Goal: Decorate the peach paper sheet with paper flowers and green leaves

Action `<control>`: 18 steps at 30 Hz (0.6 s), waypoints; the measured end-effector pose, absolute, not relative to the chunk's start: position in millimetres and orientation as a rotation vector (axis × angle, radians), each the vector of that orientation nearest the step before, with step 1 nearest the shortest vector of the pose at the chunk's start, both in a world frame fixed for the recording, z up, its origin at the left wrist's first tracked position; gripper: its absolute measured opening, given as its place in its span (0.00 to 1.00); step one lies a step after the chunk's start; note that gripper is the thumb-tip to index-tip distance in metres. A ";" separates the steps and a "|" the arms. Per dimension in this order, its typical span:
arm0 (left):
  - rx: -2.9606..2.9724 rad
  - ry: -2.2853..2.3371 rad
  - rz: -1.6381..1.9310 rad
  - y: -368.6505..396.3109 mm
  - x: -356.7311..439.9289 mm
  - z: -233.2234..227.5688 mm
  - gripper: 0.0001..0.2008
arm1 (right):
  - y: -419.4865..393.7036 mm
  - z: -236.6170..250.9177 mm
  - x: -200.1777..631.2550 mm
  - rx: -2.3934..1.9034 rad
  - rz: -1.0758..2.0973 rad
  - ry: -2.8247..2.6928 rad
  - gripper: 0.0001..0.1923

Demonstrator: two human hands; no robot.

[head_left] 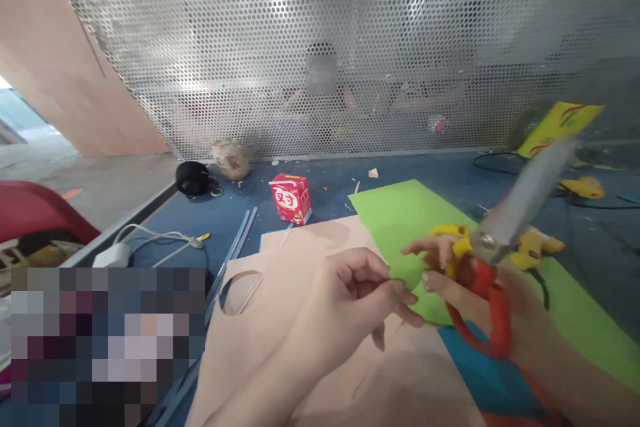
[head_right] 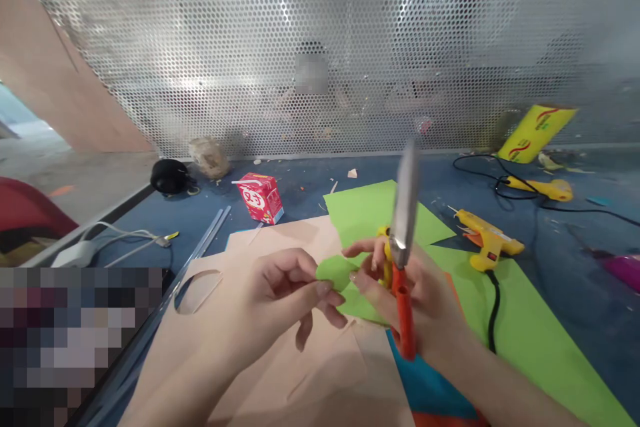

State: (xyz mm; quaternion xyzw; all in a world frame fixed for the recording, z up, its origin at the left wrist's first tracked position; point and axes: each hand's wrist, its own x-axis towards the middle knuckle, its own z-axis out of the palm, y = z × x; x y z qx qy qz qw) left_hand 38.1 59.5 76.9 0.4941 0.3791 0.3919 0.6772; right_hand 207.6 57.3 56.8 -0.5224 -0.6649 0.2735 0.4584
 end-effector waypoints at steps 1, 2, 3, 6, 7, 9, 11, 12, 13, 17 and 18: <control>1.132 0.880 0.868 58.6 39.9 74.3 0.05 | 58.2 57.0 207.1 -1.265 0.669 -1.631 0.11; 1.169 0.917 0.852 57.7 41.1 71.5 0.05 | 58.9 56.7 206.9 -1.230 0.687 -1.616 0.11; 1.229 0.952 0.829 56.9 41.7 68.7 0.05 | 59.3 56.0 206.8 -1.194 0.716 -1.605 0.11; 1.520 1.019 0.737 55.5 41.2 62.5 0.05 | 59.7 53.6 206.9 -1.139 0.831 -1.571 0.10; 1.619 1.037 0.703 55.6 40.7 62.1 0.07 | 60.0 53.1 206.8 -1.126 0.872 -1.548 0.10; 1.704 1.068 0.658 56.7 40.1 64.2 0.07 | 61.2 52.9 206.1 -1.100 0.951 -1.507 0.11; 1.608 1.079 0.674 58.9 40.1 68.7 0.07 | 63.1 54.0 205.0 -1.091 0.992 -1.489 0.12; 1.531 1.078 0.687 60.1 40.3 71.1 0.06 | 64.1 55.1 204.5 -1.091 1.002 -1.491 0.12; 1.459 1.080 0.694 61.4 40.5 73.1 0.05 | 64.9 56.5 204.2 -1.094 1.008 -1.497 0.12; 1.315 1.100 0.796 66.4 38.7 74.3 0.05 | 64.2 61.4 207.1 -1.036 0.984 -1.524 0.12; 1.291 1.086 0.877 67.8 37.0 73.3 0.05 | 63.0 61.4 209.0 -1.017 0.954 -1.550 0.11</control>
